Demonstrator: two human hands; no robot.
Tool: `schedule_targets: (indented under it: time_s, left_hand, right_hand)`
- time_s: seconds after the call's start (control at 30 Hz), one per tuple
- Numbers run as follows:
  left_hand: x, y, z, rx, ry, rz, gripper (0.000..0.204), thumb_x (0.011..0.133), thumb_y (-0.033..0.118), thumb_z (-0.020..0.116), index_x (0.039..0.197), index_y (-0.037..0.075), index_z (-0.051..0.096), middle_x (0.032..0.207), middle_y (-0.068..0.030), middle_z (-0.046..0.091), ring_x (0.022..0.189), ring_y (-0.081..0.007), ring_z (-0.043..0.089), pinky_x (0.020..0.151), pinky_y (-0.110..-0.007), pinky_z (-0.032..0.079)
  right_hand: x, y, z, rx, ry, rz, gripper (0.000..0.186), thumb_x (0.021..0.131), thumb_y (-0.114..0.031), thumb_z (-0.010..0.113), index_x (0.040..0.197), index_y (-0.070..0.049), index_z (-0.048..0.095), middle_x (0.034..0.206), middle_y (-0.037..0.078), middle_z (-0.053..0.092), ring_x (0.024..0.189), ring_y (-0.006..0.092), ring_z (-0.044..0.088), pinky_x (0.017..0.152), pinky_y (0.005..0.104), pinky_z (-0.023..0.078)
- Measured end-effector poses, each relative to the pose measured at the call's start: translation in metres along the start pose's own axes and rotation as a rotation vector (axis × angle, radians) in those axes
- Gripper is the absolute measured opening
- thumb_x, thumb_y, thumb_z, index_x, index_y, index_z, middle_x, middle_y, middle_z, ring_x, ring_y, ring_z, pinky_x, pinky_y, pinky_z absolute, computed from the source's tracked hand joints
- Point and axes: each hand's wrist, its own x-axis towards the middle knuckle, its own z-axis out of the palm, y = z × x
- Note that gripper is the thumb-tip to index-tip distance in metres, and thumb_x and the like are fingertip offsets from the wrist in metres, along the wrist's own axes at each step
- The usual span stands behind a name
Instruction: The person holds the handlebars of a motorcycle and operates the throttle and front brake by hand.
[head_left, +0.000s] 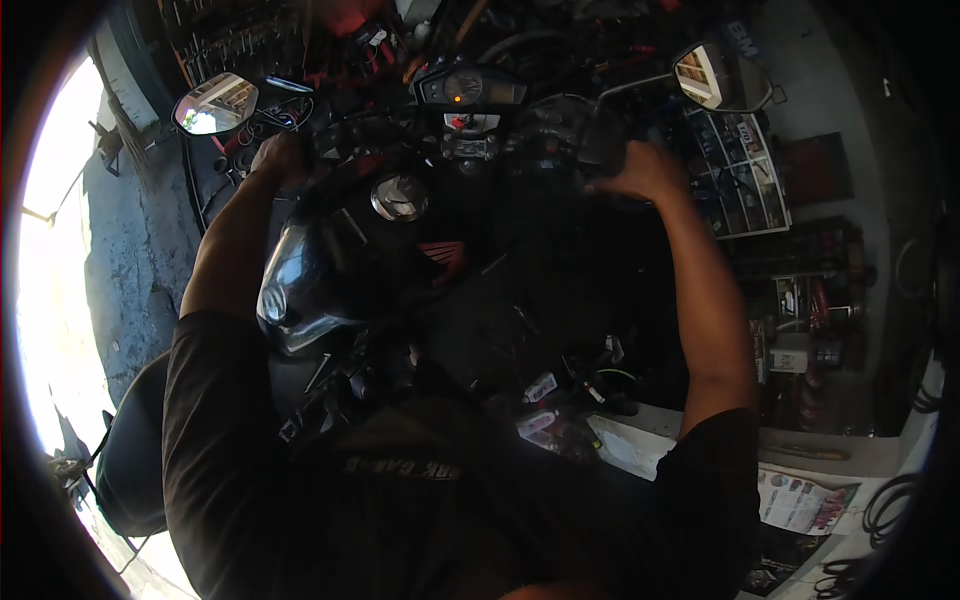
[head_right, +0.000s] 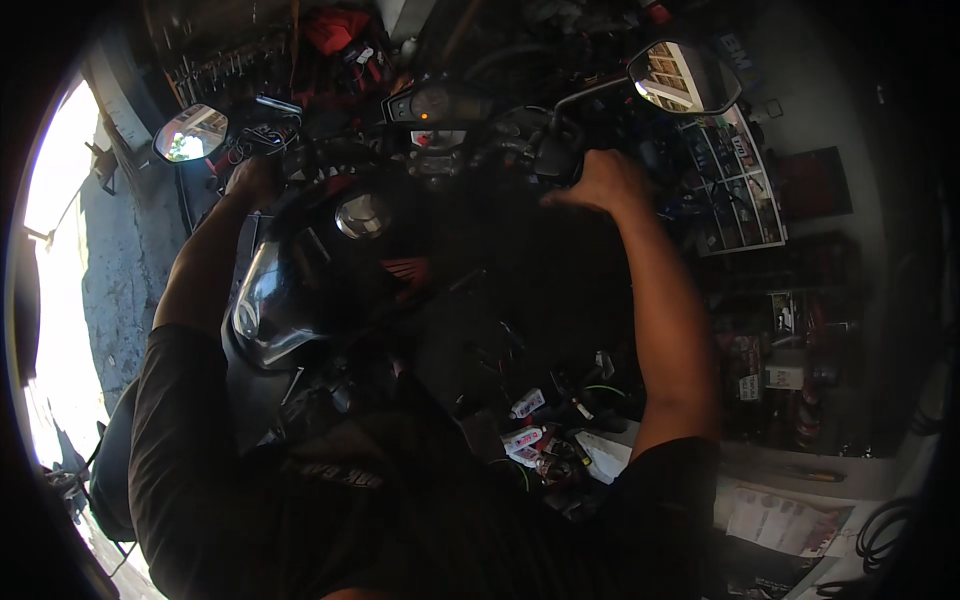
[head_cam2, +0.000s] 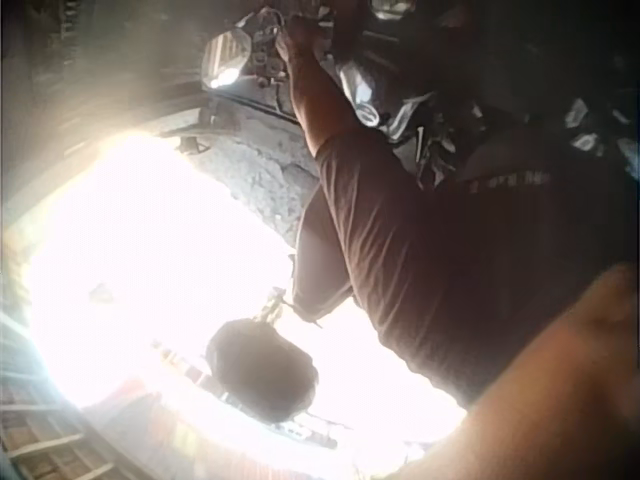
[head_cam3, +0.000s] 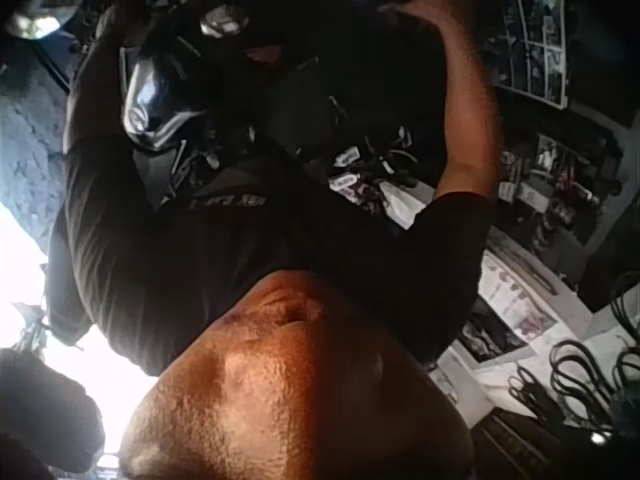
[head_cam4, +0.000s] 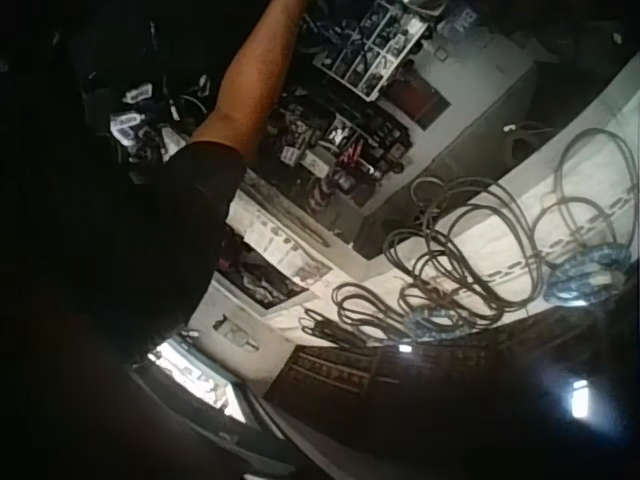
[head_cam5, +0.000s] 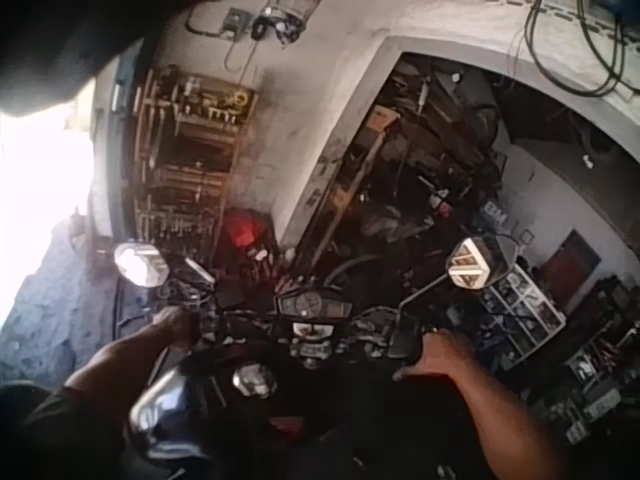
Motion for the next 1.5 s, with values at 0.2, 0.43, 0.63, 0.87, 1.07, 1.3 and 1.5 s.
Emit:
schedule_targets:
  time_s: [0.2, 0.43, 0.63, 0.87, 1.07, 1.3, 1.5]
  left_hand:
    - [0.0, 0.0, -0.005, -0.034, -0.048, -0.039, 0.037, 0.083, 0.035, 0.072, 0.112, 0.011, 0.072, 0.111, -0.0214, 0.074, 0.111, -0.04, 0.069, 0.095, -0.051, 0.056]
    - [0.002, -0.002, -0.005, -0.036, 0.007, 0.031, 0.032, 0.084, 0.025, 0.065, 0.107, 0.005, 0.072, 0.106, -0.0257, 0.073, 0.105, -0.0434, 0.07, 0.091, -0.053, 0.056]
    - [0.004, -0.002, -0.005, -0.021, -0.016, 0.012, 0.033, 0.083, 0.024, 0.065, 0.11, 0.007, 0.07, 0.106, -0.025, 0.073, 0.105, -0.0433, 0.07, 0.092, -0.052, 0.056]
    - [0.004, -0.006, -0.001, -0.041, 0.009, 0.004, 0.034, 0.079, 0.026, 0.069, 0.109, 0.011, 0.071, 0.106, -0.0224, 0.074, 0.107, -0.0418, 0.069, 0.093, -0.051, 0.056]
    - [0.009, -0.011, 0.007, -0.031, 0.012, -0.017, 0.034, 0.079, 0.027, 0.07, 0.11, 0.011, 0.07, 0.106, -0.0223, 0.074, 0.107, -0.0419, 0.07, 0.093, -0.051, 0.056]
    - [0.003, -0.004, -0.002, -0.04, 0.012, -0.005, 0.036, 0.079, 0.026, 0.07, 0.111, 0.011, 0.07, 0.107, -0.0219, 0.074, 0.107, -0.0417, 0.069, 0.094, -0.051, 0.056]
    - [0.0, 0.004, -0.01, -0.032, -0.029, -0.045, 0.035, 0.08, 0.024, 0.068, 0.112, 0.012, 0.071, 0.108, -0.0221, 0.074, 0.109, -0.0414, 0.069, 0.095, -0.05, 0.055]
  right_hand:
    - [-0.01, -0.013, -0.003, -0.076, 0.06, 0.087, 0.086, 0.055, -0.077, 0.087, 0.099, -0.003, 0.079, 0.106, 0.017, 0.078, 0.104, 0.0353, 0.075, 0.088, 0.0453, 0.059]
    - [-0.021, -0.022, -0.005, -0.067, 0.092, 0.132, 0.084, 0.057, -0.075, 0.087, 0.1, -0.004, 0.079, 0.107, 0.018, 0.077, 0.105, 0.0349, 0.074, 0.088, 0.0437, 0.06]
    - [-0.02, -0.021, -0.003, -0.051, 0.087, 0.147, 0.083, 0.058, -0.075, 0.087, 0.102, -0.005, 0.079, 0.111, 0.019, 0.076, 0.107, 0.0348, 0.074, 0.089, 0.0443, 0.06]
    - [-0.019, -0.018, -0.001, -0.034, 0.103, 0.124, 0.081, 0.057, -0.074, 0.087, 0.098, -0.004, 0.08, 0.105, 0.019, 0.077, 0.101, 0.0354, 0.075, 0.086, 0.0444, 0.06]
    - [-0.019, -0.017, 0.001, -0.024, 0.131, 0.115, 0.079, 0.057, -0.072, 0.088, 0.096, -0.004, 0.08, 0.103, 0.019, 0.078, 0.1, 0.036, 0.076, 0.084, 0.0447, 0.061]
    - [-0.02, -0.017, 0.001, -0.014, 0.127, 0.114, 0.076, 0.06, -0.07, 0.088, 0.097, -0.004, 0.08, 0.104, 0.02, 0.078, 0.1, 0.0361, 0.076, 0.085, 0.0449, 0.06]
    - [-0.022, -0.017, 0.003, -0.029, 0.164, 0.109, 0.076, 0.062, -0.07, 0.088, 0.099, -0.004, 0.08, 0.104, 0.019, 0.078, 0.1, 0.0361, 0.076, 0.085, 0.0446, 0.06]
